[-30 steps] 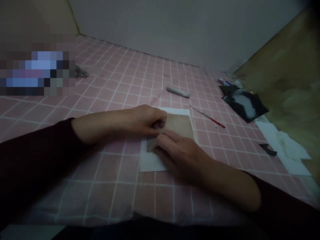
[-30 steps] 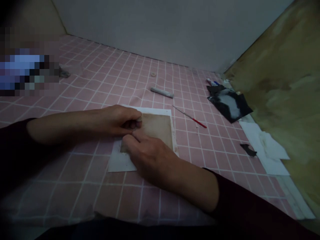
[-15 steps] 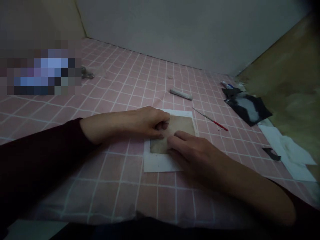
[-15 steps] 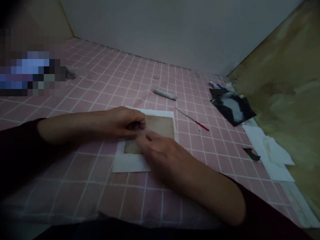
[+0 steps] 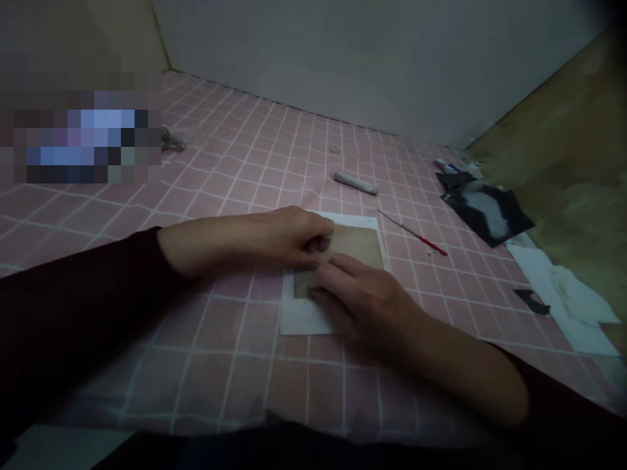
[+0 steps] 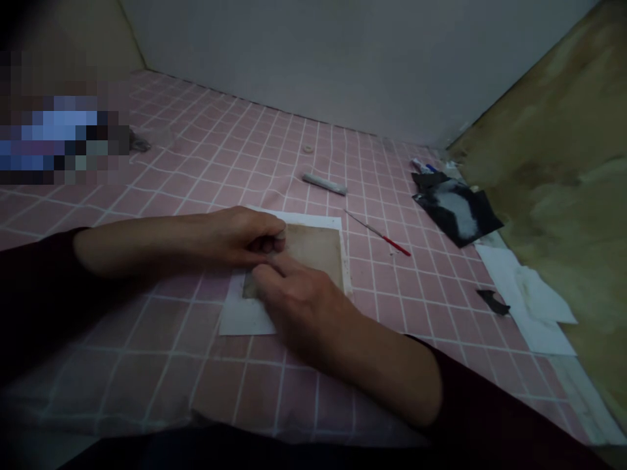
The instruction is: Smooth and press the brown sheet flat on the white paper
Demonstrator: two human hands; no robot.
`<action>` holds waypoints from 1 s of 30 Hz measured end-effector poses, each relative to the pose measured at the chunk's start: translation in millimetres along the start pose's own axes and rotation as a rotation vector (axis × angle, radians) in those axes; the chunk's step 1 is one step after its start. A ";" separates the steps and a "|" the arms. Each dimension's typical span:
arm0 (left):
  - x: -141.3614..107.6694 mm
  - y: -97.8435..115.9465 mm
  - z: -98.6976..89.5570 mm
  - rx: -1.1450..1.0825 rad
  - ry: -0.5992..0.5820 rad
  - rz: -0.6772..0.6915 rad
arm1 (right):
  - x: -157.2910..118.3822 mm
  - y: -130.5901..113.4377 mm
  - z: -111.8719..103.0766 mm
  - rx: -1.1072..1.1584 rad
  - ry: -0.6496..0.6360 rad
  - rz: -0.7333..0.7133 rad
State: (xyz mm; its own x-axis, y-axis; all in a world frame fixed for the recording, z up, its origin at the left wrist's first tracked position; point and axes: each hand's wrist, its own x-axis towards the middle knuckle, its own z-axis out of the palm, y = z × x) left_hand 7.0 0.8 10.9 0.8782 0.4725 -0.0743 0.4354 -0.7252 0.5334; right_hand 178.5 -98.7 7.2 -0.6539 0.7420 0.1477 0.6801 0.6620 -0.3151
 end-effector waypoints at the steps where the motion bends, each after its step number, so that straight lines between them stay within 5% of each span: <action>1: 0.2 -0.4 0.3 -0.001 0.002 -0.005 | 1.5 -0.6 3.0 0.013 0.033 -0.034; 4: 0.9 -0.3 0.3 -0.005 -0.006 -0.010 | 2.9 -0.3 5.1 0.026 0.022 -0.105; 8: 1.7 0.5 -0.5 0.011 -0.012 0.000 | -1.8 1.4 -3.4 -0.053 -0.090 -0.010; 15: -0.4 -3.8 2.7 -0.014 0.026 0.033 | 3.3 -2.4 3.2 0.008 -0.064 -0.083; 20: -1.0 -3.8 3.6 -0.037 0.032 0.049 | 2.1 0.6 -3.5 -0.008 -0.126 0.003; 25: 0.5 -9.5 6.9 -0.057 0.043 0.043 | 6.1 -0.8 -0.3 0.009 -0.059 -0.114; 30: -1.0 -9.6 6.6 -0.054 0.052 0.072 | 3.2 0.8 -7.8 0.030 -0.184 -0.007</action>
State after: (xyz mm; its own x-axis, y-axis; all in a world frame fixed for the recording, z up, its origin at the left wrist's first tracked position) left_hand 3.2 3.9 0.3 0.8948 0.4463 0.0093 0.3586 -0.7311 0.5804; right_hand 179.5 -95.0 14.7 -0.7103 0.7035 -0.0235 0.6668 0.6619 -0.3425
